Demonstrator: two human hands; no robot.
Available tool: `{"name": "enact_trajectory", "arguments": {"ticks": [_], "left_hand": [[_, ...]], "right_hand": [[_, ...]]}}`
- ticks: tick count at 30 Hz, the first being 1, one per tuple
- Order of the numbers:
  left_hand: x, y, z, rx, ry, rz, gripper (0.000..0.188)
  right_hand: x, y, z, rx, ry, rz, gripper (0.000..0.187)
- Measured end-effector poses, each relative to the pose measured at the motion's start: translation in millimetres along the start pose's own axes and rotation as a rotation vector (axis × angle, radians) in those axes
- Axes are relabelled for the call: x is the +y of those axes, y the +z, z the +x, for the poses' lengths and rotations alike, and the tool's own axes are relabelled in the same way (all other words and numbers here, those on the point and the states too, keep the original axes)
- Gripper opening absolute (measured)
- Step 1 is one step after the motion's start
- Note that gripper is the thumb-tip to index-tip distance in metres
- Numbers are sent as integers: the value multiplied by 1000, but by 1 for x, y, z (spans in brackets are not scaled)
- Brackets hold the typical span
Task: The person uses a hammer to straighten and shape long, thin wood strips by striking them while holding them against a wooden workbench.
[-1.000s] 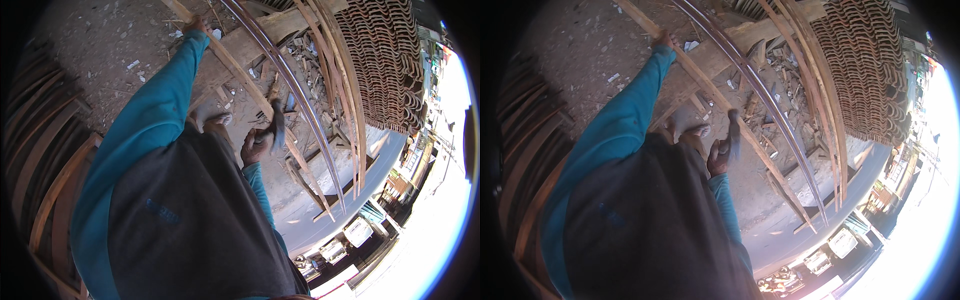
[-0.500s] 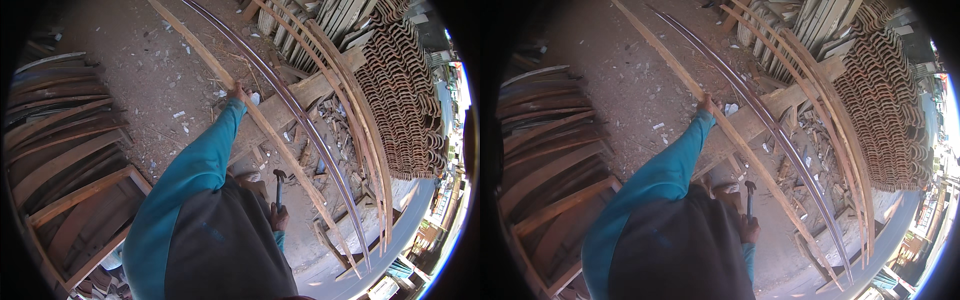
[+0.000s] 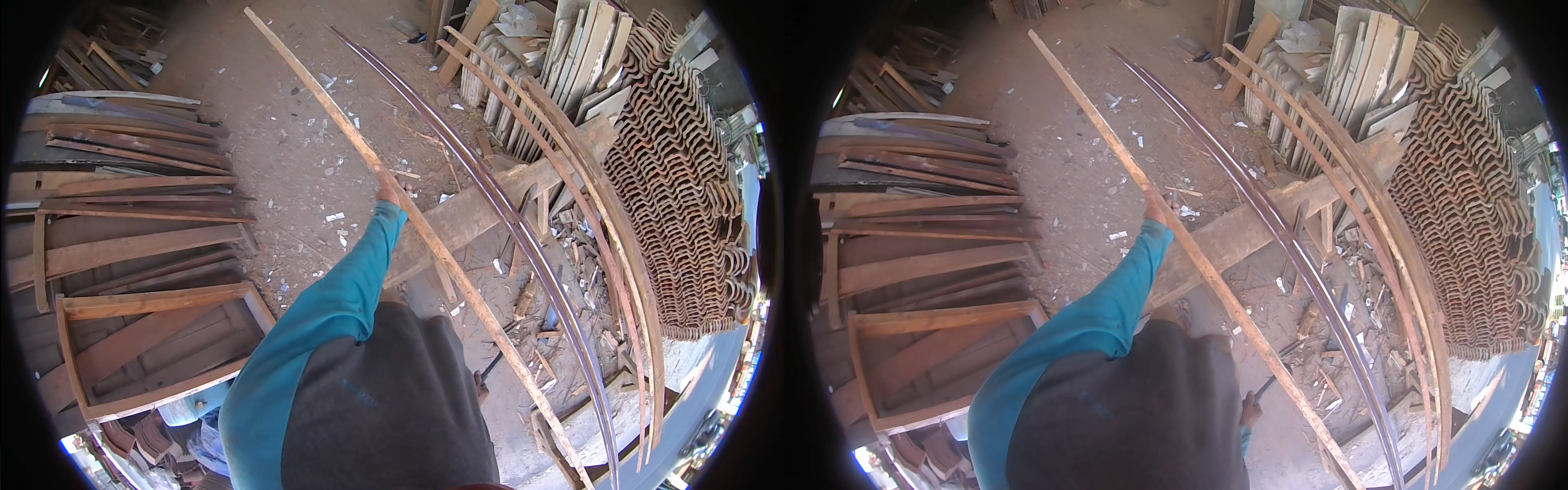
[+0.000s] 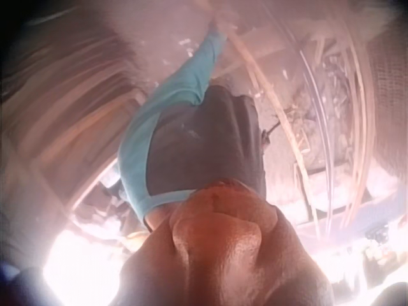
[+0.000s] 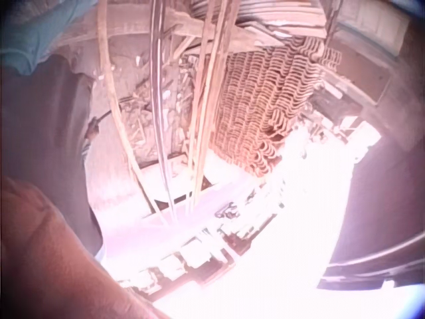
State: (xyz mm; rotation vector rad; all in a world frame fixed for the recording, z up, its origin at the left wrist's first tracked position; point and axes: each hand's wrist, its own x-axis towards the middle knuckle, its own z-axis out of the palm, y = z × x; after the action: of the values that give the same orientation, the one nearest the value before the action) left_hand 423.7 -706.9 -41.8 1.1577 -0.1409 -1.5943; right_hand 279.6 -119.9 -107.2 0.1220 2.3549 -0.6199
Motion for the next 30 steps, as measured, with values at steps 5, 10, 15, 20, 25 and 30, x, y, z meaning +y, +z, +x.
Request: {"name": "enact_trajectory", "arguments": {"ticks": [5, 10, 15, 20, 25, 30], "left_hand": [[10, -1, -25, -54, 46, 22, 80], [16, 2, -21, -71, -38, -184, 79], [-2, 22, -32, -307, -71, -155, 78], [-9, 3, 8, -191, 30, 64, 75], [-32, 21, 14, -85, 59, 126, 73], [-48, 29, 11, 10, 119, 558, 80]], "right_hand": [[34, -6, 28, -91, 117, 88, 54], [42, -11, 31, -137, 159, 129, 48], [52, -17, 22, -133, 129, 171, 43], [45, -55, -7, -162, -162, 65, 40], [-12, -126, -55, -517, -236, 464, 42], [-95, -166, -109, -760, -111, 1019, 45]]}}
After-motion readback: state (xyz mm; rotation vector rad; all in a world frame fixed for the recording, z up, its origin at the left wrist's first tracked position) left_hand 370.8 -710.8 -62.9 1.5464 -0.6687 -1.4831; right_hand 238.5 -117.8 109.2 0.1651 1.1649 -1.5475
